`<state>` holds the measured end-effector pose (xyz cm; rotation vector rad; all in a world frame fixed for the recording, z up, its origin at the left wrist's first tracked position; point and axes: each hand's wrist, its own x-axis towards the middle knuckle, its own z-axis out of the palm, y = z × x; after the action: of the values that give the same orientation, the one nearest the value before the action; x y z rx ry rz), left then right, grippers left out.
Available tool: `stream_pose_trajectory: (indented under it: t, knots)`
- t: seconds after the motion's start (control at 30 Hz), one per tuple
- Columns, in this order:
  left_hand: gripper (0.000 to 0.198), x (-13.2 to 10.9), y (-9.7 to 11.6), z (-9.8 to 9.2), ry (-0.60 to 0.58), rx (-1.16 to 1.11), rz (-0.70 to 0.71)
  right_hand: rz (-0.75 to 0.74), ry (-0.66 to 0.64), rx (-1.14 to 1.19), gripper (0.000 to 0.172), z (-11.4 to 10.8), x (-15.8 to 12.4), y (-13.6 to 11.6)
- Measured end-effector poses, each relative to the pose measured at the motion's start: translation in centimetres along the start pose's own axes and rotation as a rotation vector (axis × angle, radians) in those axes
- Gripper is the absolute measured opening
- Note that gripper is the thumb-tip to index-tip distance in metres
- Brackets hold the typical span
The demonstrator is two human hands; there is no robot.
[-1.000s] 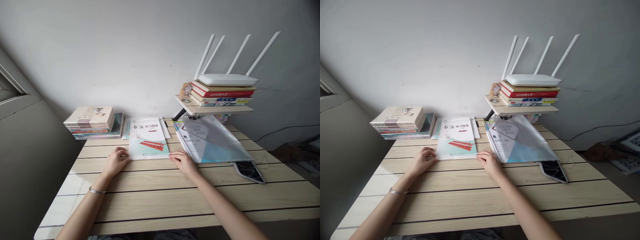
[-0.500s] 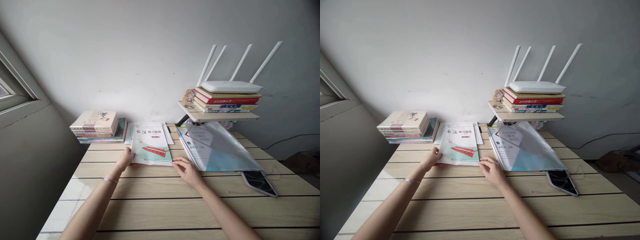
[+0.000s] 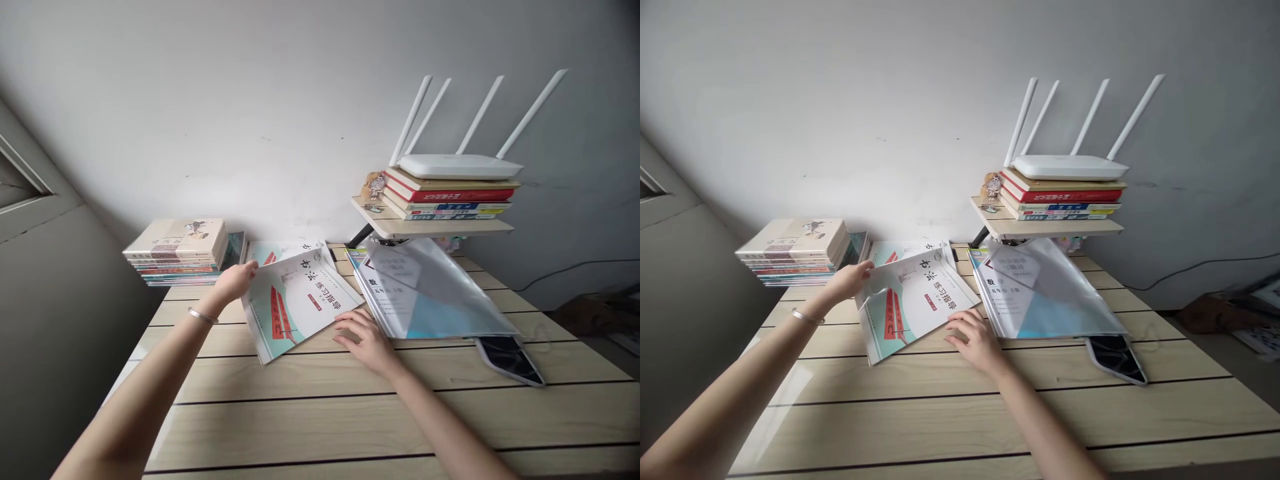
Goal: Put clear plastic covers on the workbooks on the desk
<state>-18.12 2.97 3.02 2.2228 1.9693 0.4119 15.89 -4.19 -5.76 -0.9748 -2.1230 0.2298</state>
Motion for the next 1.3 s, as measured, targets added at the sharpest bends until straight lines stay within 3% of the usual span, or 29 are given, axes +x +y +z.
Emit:
stream_pose_trajectory:
  t: [0.17,0.27,0.33,0.53,0.67,0.9,1.07,1.3]
  knots:
    - [0.032,2.9,2.5,-0.4,0.096,0.095,0.104,-0.031,-0.039,0.011,0.005,-0.1,0.0,-0.4]
    - [0.038,2.1,4.0,0.2,0.221,0.153,0.196,-0.033,-0.044,0.008,0.005,-0.1,0.0,-0.5]
    - [0.033,0.2,4.5,1.0,0.263,0.169,0.263,-0.04,-0.038,0.008,0.006,-0.1,0.0,-0.4]
    - [0.014,-9.1,3.6,4.4,0.18,0.097,0.304,-0.057,-0.017,0.013,0.01,0.6,0.3,-1.0]
    - [0.017,-12.2,2.5,6.5,0.199,-0.031,0.324,-0.112,-0.034,0.023,0.014,3.0,2.0,-3.6]
    - [0.019,-12.1,1.6,7.4,0.279,-0.056,0.385,-0.118,-0.158,-0.113,0.009,8.8,5.8,-9.2]
    - [0.022,-12.0,-0.1,6.7,0.253,0.027,0.4,-0.109,-0.219,-0.183,0.013,9.5,6.6,-10.1]
    - [0.024,-11.4,-1.6,6.9,0.337,-0.008,0.379,-0.069,-0.232,-0.272,0.012,11.8,7.9,-11.1]
